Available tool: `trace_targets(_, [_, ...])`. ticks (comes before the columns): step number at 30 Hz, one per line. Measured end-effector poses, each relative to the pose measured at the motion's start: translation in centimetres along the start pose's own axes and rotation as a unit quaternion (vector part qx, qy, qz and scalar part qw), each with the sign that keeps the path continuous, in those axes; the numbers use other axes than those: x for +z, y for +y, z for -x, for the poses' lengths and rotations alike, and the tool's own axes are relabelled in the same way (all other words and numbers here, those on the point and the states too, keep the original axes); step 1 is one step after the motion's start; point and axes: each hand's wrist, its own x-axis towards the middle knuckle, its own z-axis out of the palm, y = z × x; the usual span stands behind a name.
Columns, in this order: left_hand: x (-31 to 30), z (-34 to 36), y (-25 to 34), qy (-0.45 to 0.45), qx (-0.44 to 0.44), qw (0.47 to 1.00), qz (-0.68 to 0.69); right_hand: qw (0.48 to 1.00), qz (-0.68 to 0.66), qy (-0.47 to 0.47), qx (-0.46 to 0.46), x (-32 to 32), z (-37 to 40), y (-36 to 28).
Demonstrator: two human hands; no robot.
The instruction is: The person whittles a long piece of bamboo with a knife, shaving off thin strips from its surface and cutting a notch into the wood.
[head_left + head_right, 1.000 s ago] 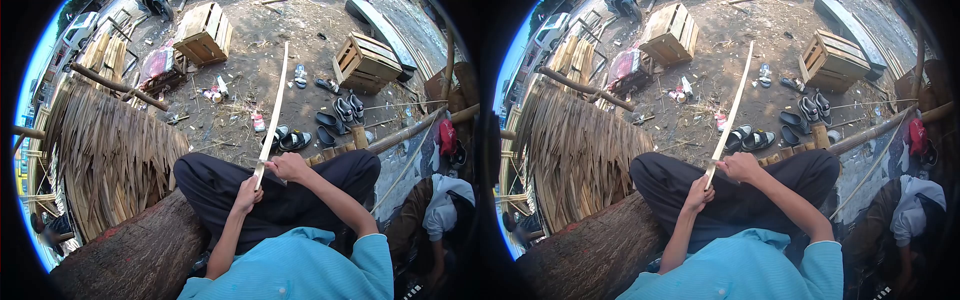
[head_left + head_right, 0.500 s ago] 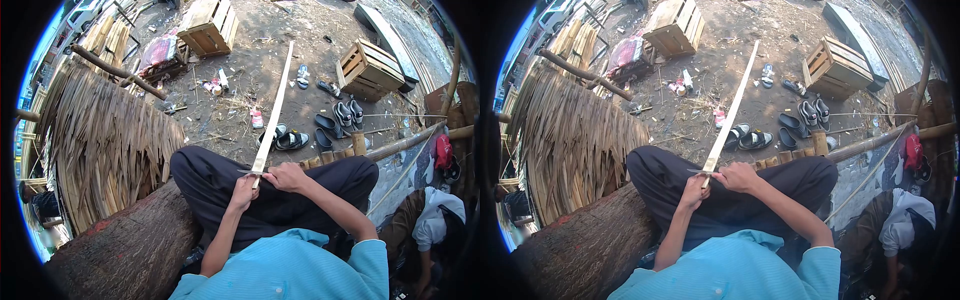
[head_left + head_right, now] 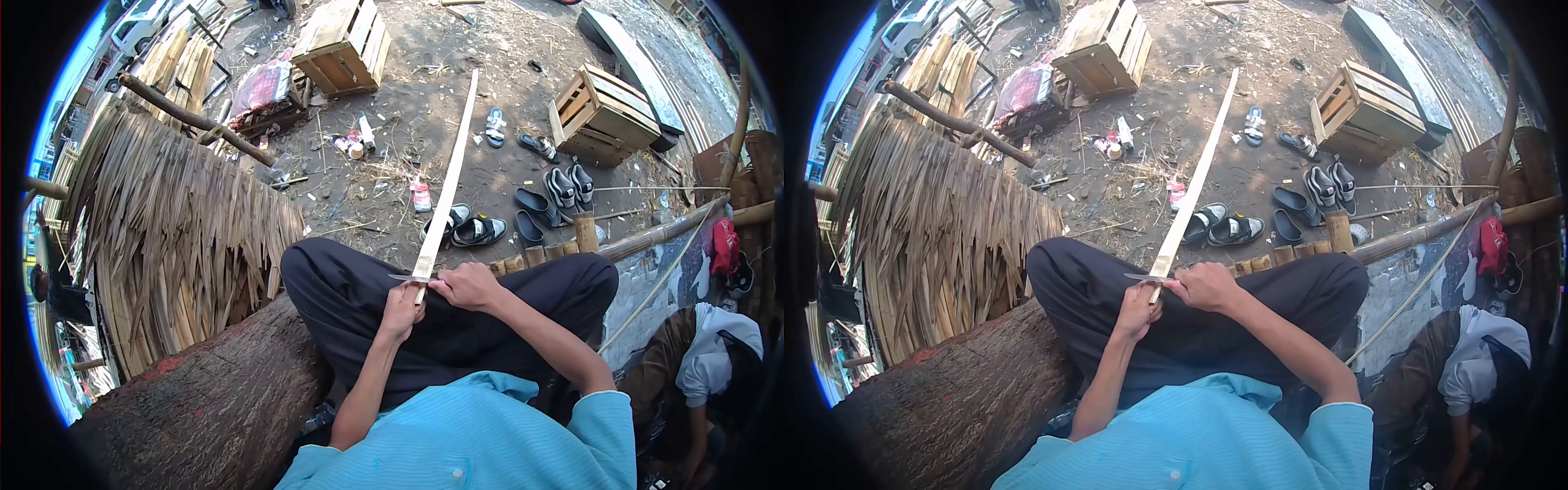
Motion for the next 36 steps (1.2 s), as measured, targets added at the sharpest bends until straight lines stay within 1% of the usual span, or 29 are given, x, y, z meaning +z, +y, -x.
trace_targets(2, [0.1, 0.2, -0.5, 0.011, -0.018, 0.999, -0.025, 0.998, 0.018, -0.024, 0.05, -0.5, -0.5, 0.9])
trace_targets(3, [0.0, 0.0, -0.4, 0.004, -0.01, 1.0, -0.01, 0.996, 0.03, -0.034, 0.074, -1.0, -0.8, 1.2])
trace_targets(4, [-0.3, -0.1, -0.1, -0.003, -0.002, 1.0, 0.004, 0.997, 0.008, -0.005, 0.07, -0.9, -0.5, 0.5])
trace_targets(5, [-0.5, 0.0, -0.2, -0.009, 0.001, 1.0, 0.02, 0.999, 0.016, -0.015, 0.049, -1.0, 0.1, -0.2])
trace_targets(6, [-0.7, -0.1, -0.2, -0.029, 0.001, 1.0, 0.006, 0.999, 0.025, -0.024, 0.027, -1.3, 0.4, -0.8])
trace_targets(7, [-0.6, -0.2, -0.3, -0.016, -0.002, 1.0, -0.005, 0.999, 0.035, -0.032, 0.003, -1.5, 0.4, -1.1])
trace_targets(8, [-0.3, 0.0, -0.5, -0.003, -0.009, 1.0, -0.017, 0.999, 0.033, -0.009, 0.029, -0.3, 0.3, 0.5])
trace_targets(9, [0.1, -0.1, -0.6, 0.006, -0.013, 0.999, -0.03, 0.996, 0.025, -0.032, 0.075, -0.9, -0.4, 1.8])
trace_targets(11, [-0.1, -0.3, -0.7, 0.007, -0.002, 1.0, -0.01, 0.998, 0.015, -0.002, 0.054, -0.2, -0.5, 1.6])
trace_targets(13, [-0.6, -0.2, -0.5, -0.013, 0.003, 1.0, 0.013, 0.999, 0.042, -0.017, 0.0, -1.1, 0.0, -0.8])
trace_targets(14, [-0.7, -0.2, -0.7, 0.003, 0.003, 1.0, 0.015, 0.999, 0.037, -0.016, -0.024, -1.1, 0.1, -1.3])
trace_targets(17, [-0.3, -0.4, -0.8, -0.012, -0.006, 1.0, -0.006, 0.997, 0.026, 0.002, 0.07, -0.1, -1.5, 2.9])
trace_targets(18, [-0.4, -0.4, -0.6, -0.015, -0.009, 1.0, -0.004, 0.997, 0.018, 0.004, 0.078, 0.0, -1.8, 2.8])
trace_targets(21, [0.1, -0.3, -0.3, 0.054, -0.013, 0.998, 0.043, 0.999, 0.018, -0.016, -0.042, -0.9, -0.3, -1.9])
trace_targets(22, [0.2, -0.2, -0.2, 0.049, -0.017, 0.997, 0.055, 0.999, 0.016, -0.016, -0.045, -0.6, -0.2, -2.1])
trace_targets(25, [-0.5, -0.2, 0.1, -0.026, -0.016, 0.998, 0.058, 0.997, 0.0, 0.036, 0.071, 0.2, -1.6, 2.3])
trace_targets(26, [-0.4, -0.3, 0.0, -0.013, -0.016, 0.999, 0.048, 0.994, 0.007, 0.034, 0.103, 0.3, -1.8, 3.5])
trace_targets(29, [-0.6, -0.4, 0.1, -0.025, -0.008, 0.998, 0.061, 1.0, -0.028, 0.001, -0.007, -0.6, -0.6, -0.4])
trace_targets(30, [-0.5, -0.2, 0.0, -0.028, -0.014, 0.998, 0.049, 0.999, -0.021, -0.034, -0.029, -1.1, -0.5, -1.5])
trace_targets(33, [-0.4, 0.0, 0.3, -0.034, -0.023, 0.999, 0.014, 0.999, -0.009, -0.01, 0.036, -0.4, -1.0, 1.2])
trace_targets(34, [-0.4, -0.1, 0.2, -0.028, -0.022, 0.999, 0.01, 0.995, -0.053, 0.005, 0.088, -0.2, -1.5, 2.7])
trace_targets(35, [-0.4, -0.1, 0.4, -0.025, -0.019, 0.999, 0.009, 0.988, -0.058, 0.035, 0.141, 0.4, -1.5, 3.9])
trace_targets(36, [-0.3, 0.1, 0.6, -0.022, -0.017, 1.0, 0.009, 0.984, -0.075, 0.053, 0.155, 0.4, -1.7, 3.9])
